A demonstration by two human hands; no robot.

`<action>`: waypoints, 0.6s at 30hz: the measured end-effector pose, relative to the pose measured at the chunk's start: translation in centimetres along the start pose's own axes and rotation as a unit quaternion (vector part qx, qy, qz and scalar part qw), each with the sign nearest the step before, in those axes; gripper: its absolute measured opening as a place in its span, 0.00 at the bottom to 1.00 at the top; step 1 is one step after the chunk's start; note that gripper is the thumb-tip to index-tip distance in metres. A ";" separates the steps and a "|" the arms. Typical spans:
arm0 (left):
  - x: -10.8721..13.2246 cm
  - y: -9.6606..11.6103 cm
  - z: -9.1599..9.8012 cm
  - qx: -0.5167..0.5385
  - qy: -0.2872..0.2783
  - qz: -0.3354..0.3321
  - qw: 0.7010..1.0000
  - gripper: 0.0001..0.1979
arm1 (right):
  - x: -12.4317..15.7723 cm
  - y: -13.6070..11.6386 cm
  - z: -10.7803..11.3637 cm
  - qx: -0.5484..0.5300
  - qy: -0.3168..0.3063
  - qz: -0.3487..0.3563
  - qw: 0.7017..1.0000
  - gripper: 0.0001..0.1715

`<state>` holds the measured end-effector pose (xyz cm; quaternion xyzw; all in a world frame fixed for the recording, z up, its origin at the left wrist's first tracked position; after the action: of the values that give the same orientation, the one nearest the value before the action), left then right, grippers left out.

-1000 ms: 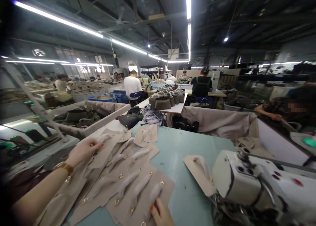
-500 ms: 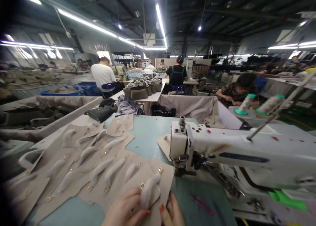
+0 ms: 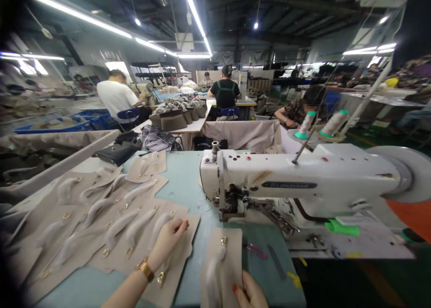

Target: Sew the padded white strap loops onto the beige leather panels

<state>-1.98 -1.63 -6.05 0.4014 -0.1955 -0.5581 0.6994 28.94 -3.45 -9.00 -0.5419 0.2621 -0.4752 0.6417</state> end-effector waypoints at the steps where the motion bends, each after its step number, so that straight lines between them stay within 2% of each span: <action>1: -0.7 -0.5 -0.3 -0.005 0.000 -0.002 1.000 0.21 | 0.2 -0.1 -0.1 -0.006 -0.002 0.006 1.000 0.32; 5: -3.1 -1.7 0.3 -0.005 -0.011 -0.023 1.000 0.18 | 1.3 -0.7 -1.2 -0.047 -0.023 0.023 0.998 0.30; 7: -3.0 -1.6 1.3 -0.006 -0.007 -0.037 0.999 0.15 | 1.8 -1.4 -1.6 -0.085 -0.030 0.028 0.996 0.31; 10: 0.3 -0.5 2.6 0.018 0.034 -0.038 0.998 0.20 | 2.4 -2.9 -1.7 -0.141 -0.023 0.013 0.990 0.32; 12: 4.4 0.5 2.7 0.146 0.030 0.023 0.989 0.22 | 2.6 -4.5 -1.7 -0.174 -0.015 -0.002 0.985 0.32; 13: 6.7 1.1 2.4 0.241 -0.008 0.085 0.967 0.23 | 2.6 -5.5 -1.9 -0.189 -0.014 -0.006 0.982 0.31; 15: 10.9 2.2 1.5 0.400 -0.031 0.227 0.887 0.27 | 2.3 -7.5 -2.5 -0.212 -0.019 -0.001 0.977 0.28; 17: 13.8 3.5 0.8 0.461 -0.051 0.326 0.824 0.27 | 1.8 -9.5 -3.5 -0.227 -0.033 0.020 0.973 0.26; 18: 14.5 4.2 0.7 0.467 -0.059 0.349 0.811 0.27 | 1.5 -10.3 -4.1 -0.232 -0.044 0.032 0.971 0.25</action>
<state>4.53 -15.25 -4.93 0.5507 -0.6000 -0.1408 0.5630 22.70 -6.21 -0.09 -0.6879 0.3539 -0.3566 0.5239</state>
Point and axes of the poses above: each hand's wrist, its own x-axis away from the middle knuckle, its own z-axis out of the back of the hand, y = z × x, the point moved 1 cm from there along -x, towards the middle knuckle, and after that the axes turned 7 degrees about x, right-handed, at the moved point
